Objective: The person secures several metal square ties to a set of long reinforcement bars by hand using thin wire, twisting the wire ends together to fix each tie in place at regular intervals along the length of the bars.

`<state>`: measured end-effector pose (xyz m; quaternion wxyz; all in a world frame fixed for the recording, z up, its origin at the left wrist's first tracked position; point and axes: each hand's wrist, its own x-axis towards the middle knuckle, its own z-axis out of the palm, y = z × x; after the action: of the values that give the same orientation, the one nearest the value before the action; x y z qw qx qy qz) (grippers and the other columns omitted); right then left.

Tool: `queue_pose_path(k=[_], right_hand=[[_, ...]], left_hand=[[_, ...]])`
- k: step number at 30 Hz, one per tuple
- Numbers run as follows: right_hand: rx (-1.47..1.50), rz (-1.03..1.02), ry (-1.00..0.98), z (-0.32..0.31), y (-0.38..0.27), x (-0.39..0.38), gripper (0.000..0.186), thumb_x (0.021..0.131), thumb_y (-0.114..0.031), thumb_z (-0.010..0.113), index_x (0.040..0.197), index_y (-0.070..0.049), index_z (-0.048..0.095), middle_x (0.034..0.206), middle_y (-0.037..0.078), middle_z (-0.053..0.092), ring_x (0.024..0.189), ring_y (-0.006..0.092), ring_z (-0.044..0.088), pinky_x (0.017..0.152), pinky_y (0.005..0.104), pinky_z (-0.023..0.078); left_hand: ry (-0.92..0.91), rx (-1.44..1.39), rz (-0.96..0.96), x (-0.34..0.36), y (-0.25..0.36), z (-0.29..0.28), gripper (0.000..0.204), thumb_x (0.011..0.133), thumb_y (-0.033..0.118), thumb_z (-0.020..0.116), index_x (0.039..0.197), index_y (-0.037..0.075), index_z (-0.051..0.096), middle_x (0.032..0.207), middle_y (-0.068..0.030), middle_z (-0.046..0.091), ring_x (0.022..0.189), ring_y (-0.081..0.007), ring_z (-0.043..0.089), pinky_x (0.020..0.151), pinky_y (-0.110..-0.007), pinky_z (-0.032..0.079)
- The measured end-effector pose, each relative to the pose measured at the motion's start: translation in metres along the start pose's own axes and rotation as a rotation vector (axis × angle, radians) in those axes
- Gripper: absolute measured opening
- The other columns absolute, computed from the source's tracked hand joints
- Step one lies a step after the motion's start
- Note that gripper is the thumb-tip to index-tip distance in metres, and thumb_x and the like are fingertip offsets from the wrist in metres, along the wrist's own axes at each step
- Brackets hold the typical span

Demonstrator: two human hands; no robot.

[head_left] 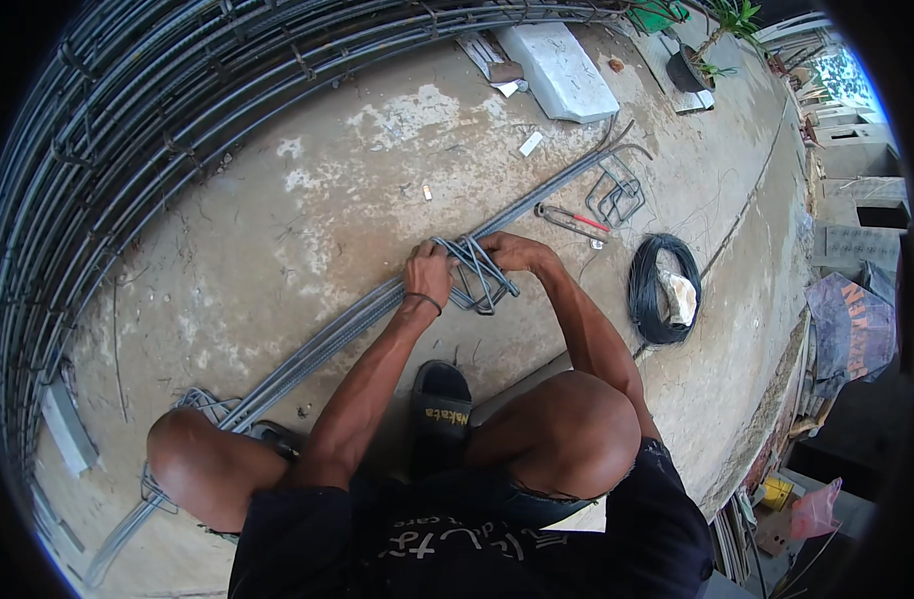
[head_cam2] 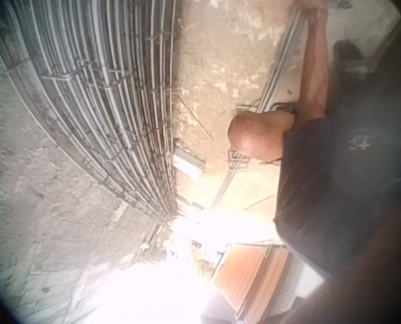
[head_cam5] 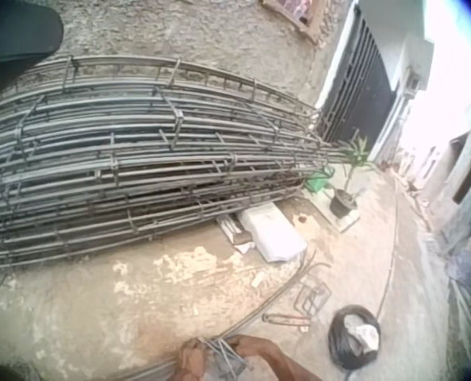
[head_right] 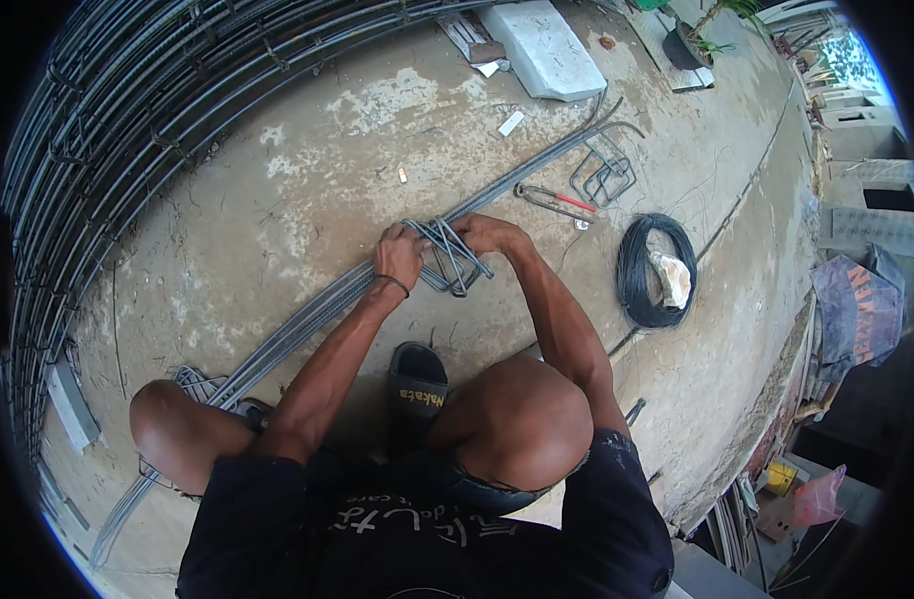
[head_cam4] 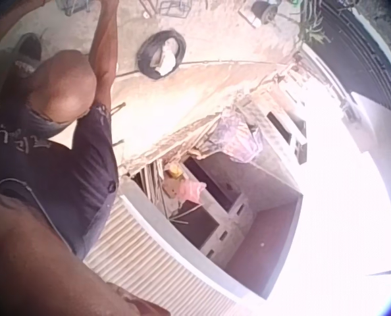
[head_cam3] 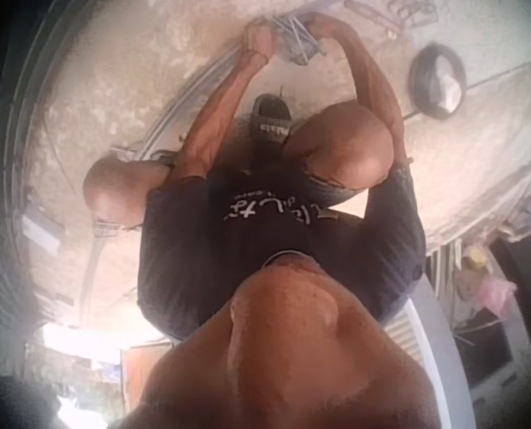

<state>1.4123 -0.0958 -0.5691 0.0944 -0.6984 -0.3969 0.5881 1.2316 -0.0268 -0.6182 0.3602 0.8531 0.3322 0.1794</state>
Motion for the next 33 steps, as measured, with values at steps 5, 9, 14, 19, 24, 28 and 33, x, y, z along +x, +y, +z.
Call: queue_pose_path(k=[5, 9, 14, 19, 24, 28, 33], right_hand=[[-0.012, -0.029, -0.02, -0.003, 0.005, 0.0, 0.025, 0.086, -0.018, 0.056, 0.107, -0.005, 0.065, 0.083, 0.0, 0.063, 0.075, 0.0112, 0.052, 0.07, 0.0267, 0.045], [0.027, -0.134, -0.035, -0.001, 0.009, -0.003, 0.027, 0.086, -0.012, 0.056, 0.112, -0.005, 0.063, 0.092, 0.002, 0.066, 0.08, 0.0121, 0.054, 0.076, 0.0274, 0.046], [0.019, -0.197, -0.025, -0.002, 0.018, -0.001, 0.031, 0.084, -0.009, 0.058, 0.115, -0.006, 0.062, 0.102, 0.007, 0.067, 0.091, 0.015, 0.057, 0.086, 0.029, 0.045], [0.003, -0.166, 0.0, 0.003, 0.011, -0.003, 0.033, 0.087, -0.008, 0.056, 0.12, -0.006, 0.059, 0.107, 0.005, 0.065, 0.092, 0.0144, 0.056, 0.088, 0.0281, 0.044], [0.114, -0.183, 0.12, 0.015, 0.014, -0.008, 0.027, 0.088, -0.008, 0.054, 0.114, -0.002, 0.061, 0.098, 0.005, 0.066, 0.089, 0.013, 0.057, 0.081, 0.0282, 0.046], [0.187, -0.222, 0.188, 0.021, 0.022, -0.001, 0.024, 0.083, -0.006, 0.059, 0.106, -0.001, 0.063, 0.086, 0.002, 0.066, 0.079, 0.0124, 0.057, 0.071, 0.0292, 0.047], [-0.144, -0.222, 0.433, 0.026, 0.015, 0.004, 0.02, 0.072, -0.006, 0.068, 0.092, -0.001, 0.065, 0.078, 0.01, 0.065, 0.069, 0.0179, 0.059, 0.063, 0.0316, 0.047]], left_hand=[[0.044, 0.035, 0.071, -0.001, -0.012, 0.003, 0.019, 0.078, 0.019, 0.069, 0.079, 0.001, 0.062, 0.084, -0.0164, 0.059, 0.083, -0.0358, 0.058, 0.07, -0.044, 0.048], [-0.011, 0.102, 0.041, -0.002, -0.01, 0.001, 0.021, 0.079, 0.021, 0.067, 0.084, 0.001, 0.061, 0.087, -0.0167, 0.059, 0.086, -0.0357, 0.059, 0.072, -0.045, 0.048], [-0.112, 0.071, -0.019, 0.002, -0.002, -0.008, 0.026, 0.079, 0.024, 0.068, 0.089, 0.002, 0.06, 0.089, -0.0168, 0.059, 0.089, -0.0352, 0.059, 0.074, -0.045, 0.049], [-0.077, 0.027, 0.103, -0.008, -0.019, -0.025, 0.028, 0.077, 0.026, 0.069, 0.092, 0.003, 0.062, 0.09, -0.0179, 0.061, 0.087, -0.0364, 0.059, 0.076, -0.044, 0.048], [-0.184, 0.122, -0.01, -0.02, -0.05, -0.054, 0.033, 0.077, 0.025, 0.07, 0.099, 0.003, 0.062, 0.099, -0.0191, 0.062, 0.092, -0.0369, 0.059, 0.081, -0.043, 0.048], [-0.208, 0.088, -0.138, -0.022, -0.05, -0.061, 0.035, 0.076, 0.028, 0.072, 0.098, 0.002, 0.062, 0.096, -0.0197, 0.063, 0.092, -0.037, 0.06, 0.081, -0.043, 0.048], [-0.364, 0.037, -0.314, -0.008, -0.045, -0.072, 0.039, 0.073, 0.03, 0.074, 0.095, 0.0, 0.062, 0.087, -0.0206, 0.064, 0.087, -0.037, 0.062, 0.077, -0.042, 0.048]])
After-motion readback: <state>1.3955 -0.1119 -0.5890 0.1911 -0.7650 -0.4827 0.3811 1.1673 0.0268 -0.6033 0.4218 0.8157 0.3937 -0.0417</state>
